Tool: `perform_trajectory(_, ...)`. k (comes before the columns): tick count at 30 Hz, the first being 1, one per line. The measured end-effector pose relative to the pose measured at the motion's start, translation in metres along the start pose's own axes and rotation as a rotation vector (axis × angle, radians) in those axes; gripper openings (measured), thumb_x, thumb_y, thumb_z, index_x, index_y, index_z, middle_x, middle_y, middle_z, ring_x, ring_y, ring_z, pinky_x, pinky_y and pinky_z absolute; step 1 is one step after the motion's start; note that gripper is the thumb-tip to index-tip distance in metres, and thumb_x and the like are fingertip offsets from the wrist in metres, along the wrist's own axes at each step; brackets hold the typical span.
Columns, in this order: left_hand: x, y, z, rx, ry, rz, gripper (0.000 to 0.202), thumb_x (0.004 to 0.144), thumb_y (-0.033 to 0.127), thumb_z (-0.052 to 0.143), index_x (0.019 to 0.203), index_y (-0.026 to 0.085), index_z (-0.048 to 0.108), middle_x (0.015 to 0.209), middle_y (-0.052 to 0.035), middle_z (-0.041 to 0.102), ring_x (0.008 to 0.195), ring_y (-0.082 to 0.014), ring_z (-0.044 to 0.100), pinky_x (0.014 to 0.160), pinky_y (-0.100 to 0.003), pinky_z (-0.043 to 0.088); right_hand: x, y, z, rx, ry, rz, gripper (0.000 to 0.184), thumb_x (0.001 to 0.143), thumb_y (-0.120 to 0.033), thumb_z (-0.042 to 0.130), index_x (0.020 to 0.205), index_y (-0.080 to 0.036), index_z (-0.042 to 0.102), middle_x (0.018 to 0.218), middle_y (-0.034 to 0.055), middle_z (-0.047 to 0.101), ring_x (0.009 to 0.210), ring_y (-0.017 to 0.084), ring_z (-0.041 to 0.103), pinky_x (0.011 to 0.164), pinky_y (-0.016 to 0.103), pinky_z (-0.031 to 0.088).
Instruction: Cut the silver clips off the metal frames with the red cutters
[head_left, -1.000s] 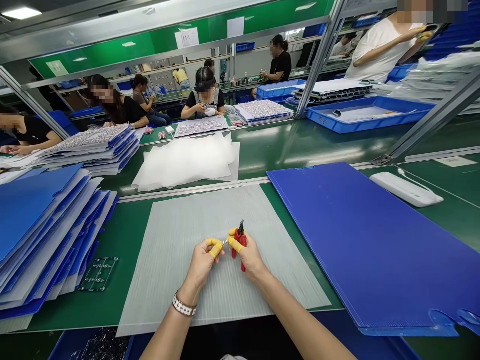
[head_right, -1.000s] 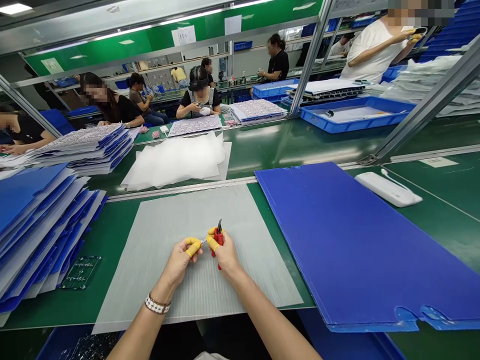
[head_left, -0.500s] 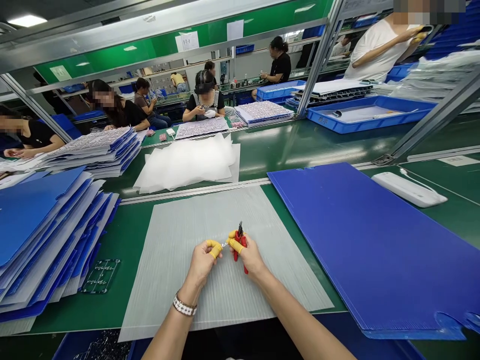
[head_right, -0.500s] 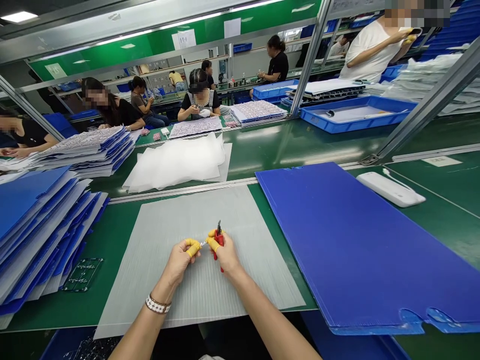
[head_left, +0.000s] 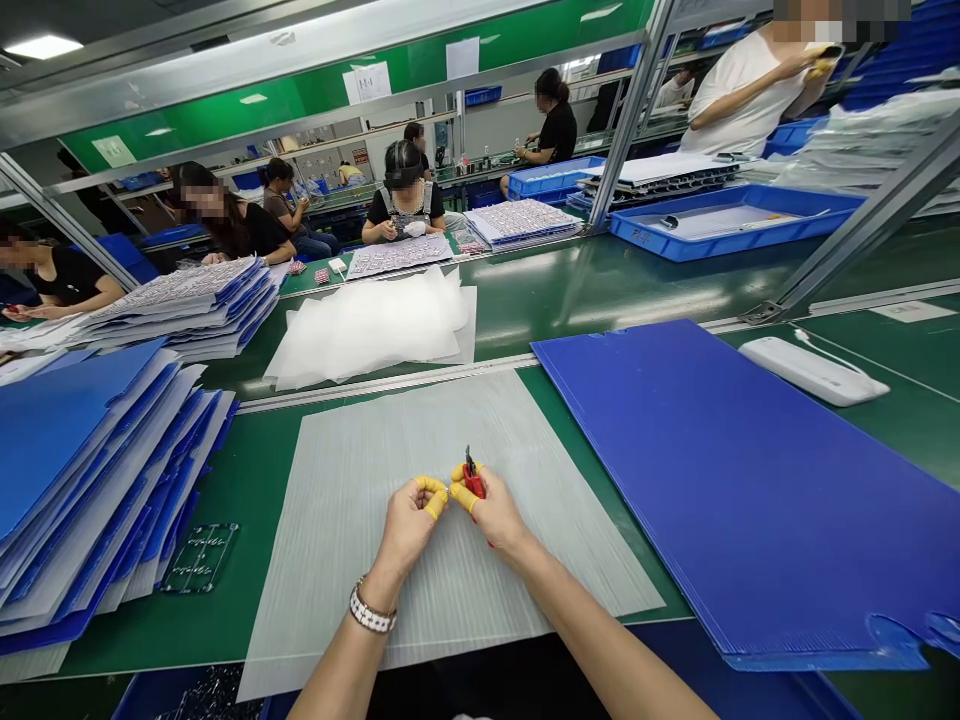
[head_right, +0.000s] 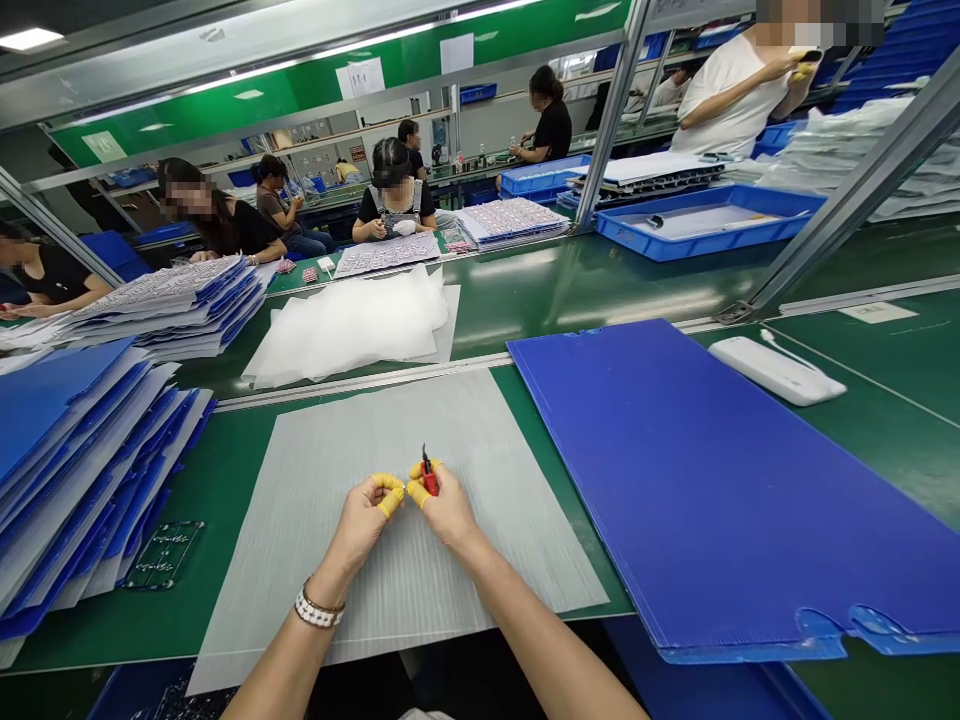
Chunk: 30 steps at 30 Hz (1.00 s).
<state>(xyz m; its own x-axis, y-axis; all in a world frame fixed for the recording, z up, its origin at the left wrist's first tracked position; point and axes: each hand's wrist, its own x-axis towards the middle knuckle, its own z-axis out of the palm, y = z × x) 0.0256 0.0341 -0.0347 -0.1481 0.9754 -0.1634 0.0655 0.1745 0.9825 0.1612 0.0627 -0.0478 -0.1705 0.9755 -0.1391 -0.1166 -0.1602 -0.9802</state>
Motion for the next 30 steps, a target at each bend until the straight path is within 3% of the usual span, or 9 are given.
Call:
perform_trajectory(8, 0.001, -0.005, 0.000, 0.084, 0.017, 0.067, 0.018, 0.070, 0.033, 0.066, 0.075, 0.016, 0.064, 0.066, -0.0013, 0.061, 0.060, -0.0132, 0.053, 0.057, -0.024, 0.038, 0.002, -0.003, 0.001, -0.023, -0.007, -0.030, 0.021, 0.063, -0.027, 0.063, 0.081, -0.020, 0.056, 0.068, -0.0035, 0.053, 0.063, 0.013, 0.047, 0.059, 0.026, 0.038)
perform_trajectory(16, -0.001, -0.003, -0.001, 0.121, 0.018, 0.100, 0.017, 0.070, 0.032, 0.065, 0.075, 0.016, 0.064, 0.067, 0.0000, 0.061, 0.061, -0.0128, 0.051, 0.059, -0.024, 0.039, 0.002, -0.010, 0.002, -0.010, -0.020, 0.038, 0.022, 0.062, -0.026, 0.060, 0.082, -0.019, 0.054, 0.065, -0.0048, 0.048, 0.056, 0.010, 0.042, 0.052, 0.024, 0.032)
perform_trajectory(30, 0.002, 0.005, -0.003, -0.042, 0.052, -0.097, 0.022, 0.065, 0.036, 0.065, 0.072, 0.015, 0.059, 0.059, 0.0017, 0.060, 0.043, -0.0061, 0.042, 0.045, -0.020, 0.028, 0.003, -0.015, -0.001, 0.099, 0.035, 0.113, 0.030, 0.064, -0.033, 0.063, 0.089, -0.018, 0.056, 0.073, 0.0008, 0.060, 0.059, 0.014, 0.054, 0.052, 0.026, 0.040)
